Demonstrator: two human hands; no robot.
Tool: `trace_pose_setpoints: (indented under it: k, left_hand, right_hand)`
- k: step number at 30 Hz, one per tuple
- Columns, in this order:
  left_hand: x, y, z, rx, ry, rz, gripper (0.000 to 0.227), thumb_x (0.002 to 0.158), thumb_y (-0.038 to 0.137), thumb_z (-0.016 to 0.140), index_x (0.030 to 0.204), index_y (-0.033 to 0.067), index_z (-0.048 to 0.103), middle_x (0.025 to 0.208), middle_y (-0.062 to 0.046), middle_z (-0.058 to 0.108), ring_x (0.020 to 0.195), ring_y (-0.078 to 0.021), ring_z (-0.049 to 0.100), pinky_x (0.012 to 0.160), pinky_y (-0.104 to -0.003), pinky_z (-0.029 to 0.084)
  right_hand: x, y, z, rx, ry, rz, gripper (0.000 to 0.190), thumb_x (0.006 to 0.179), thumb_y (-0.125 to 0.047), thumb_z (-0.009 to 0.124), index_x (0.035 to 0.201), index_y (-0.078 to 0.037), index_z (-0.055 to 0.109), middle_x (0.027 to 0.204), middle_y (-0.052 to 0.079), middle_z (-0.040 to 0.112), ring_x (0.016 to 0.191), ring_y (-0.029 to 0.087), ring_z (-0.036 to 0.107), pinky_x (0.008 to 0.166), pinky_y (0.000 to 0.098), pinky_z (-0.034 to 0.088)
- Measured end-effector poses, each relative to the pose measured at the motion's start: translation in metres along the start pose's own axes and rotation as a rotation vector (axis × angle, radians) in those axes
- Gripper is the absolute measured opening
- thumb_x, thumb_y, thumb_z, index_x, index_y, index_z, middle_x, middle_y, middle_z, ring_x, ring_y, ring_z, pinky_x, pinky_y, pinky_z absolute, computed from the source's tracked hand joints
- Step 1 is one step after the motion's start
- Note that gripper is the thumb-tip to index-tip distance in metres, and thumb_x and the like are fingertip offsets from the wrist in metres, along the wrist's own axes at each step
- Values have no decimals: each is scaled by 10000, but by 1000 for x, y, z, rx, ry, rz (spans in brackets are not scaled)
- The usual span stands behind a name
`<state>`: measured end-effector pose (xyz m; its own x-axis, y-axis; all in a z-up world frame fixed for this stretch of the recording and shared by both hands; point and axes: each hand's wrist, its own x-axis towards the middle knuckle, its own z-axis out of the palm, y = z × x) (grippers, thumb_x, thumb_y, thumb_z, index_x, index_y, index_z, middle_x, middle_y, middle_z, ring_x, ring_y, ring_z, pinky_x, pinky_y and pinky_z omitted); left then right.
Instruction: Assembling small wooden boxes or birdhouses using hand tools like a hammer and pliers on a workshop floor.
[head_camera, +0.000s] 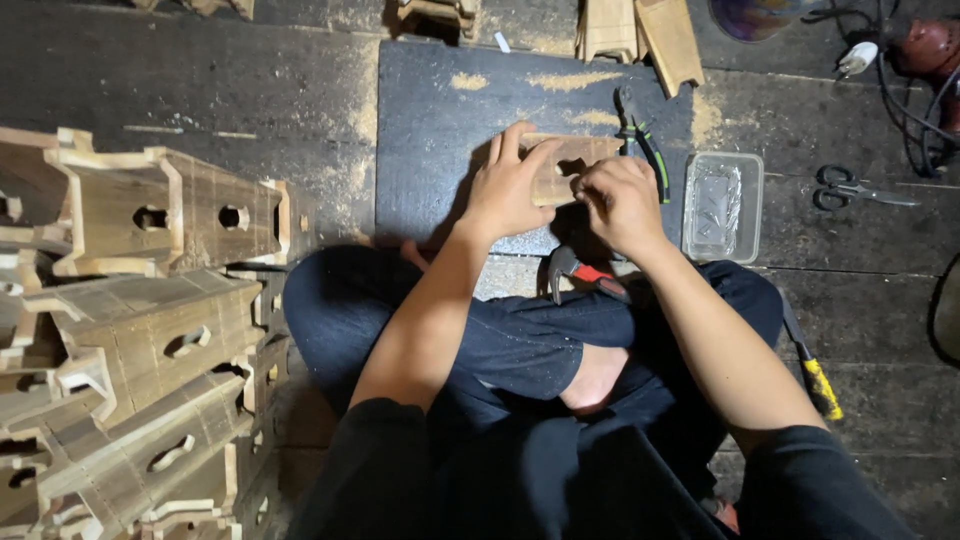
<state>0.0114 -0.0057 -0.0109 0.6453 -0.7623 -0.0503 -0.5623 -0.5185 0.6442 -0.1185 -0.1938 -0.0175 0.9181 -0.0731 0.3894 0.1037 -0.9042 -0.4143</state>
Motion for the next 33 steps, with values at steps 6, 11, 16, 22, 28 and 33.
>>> trace_pose_setpoints:
  k: [6,11,16,22,28,33]
  left_hand:
    - [2,-7,6,45,21,30,890,667,400,855,1494,320,536,1550,-102,350,1495,-431,360,1157,-617,478]
    - [-7,11,-12,109,59,78,826,658,431,841,1433,298,587,1548,-104,360,1534,-414,257,1244,-640,237]
    - [-1,28,-11,123,23,204,630,706,348,829,1307,210,704,1615,-151,368,1582,-454,144,1256,-681,112]
    - [10,0,16,228,26,214,551,750,347,813,1291,357,712,1578,-8,434,1513,-371,305,1174,-581,350]
    - [6,2,22,215,49,188,439,748,414,852,1139,225,787,1506,-35,514,1444,-340,354,1115,-555,385]
    - [3,10,17,221,81,189,417,753,360,854,1111,161,777,1512,-49,506,1442,-356,352,1139,-574,376]
  right_hand:
    - [-10,-13,-7,-39,-30,58,224,870,-236,856,1040,-178,722,1097,-5,695,1133,270,653,995,482,430]
    - [-43,-61,-62,-96,-202,195,574,870,-307,826,1351,-66,625,1155,198,673,1112,456,671,907,589,522]
    - [-100,-56,-50,-544,-559,128,380,962,-418,628,1282,-231,711,970,57,777,961,290,772,832,479,573]
    - [-87,-62,-90,42,-474,604,319,999,-293,609,1292,-190,682,909,242,786,922,487,762,779,616,590]
    - [-94,-70,-86,698,118,734,462,1006,-119,698,1453,-64,596,793,157,685,558,204,668,551,330,524]
    - [-80,-83,-56,490,282,466,339,1014,-89,691,1323,49,667,1268,319,710,1196,477,662,961,559,540]
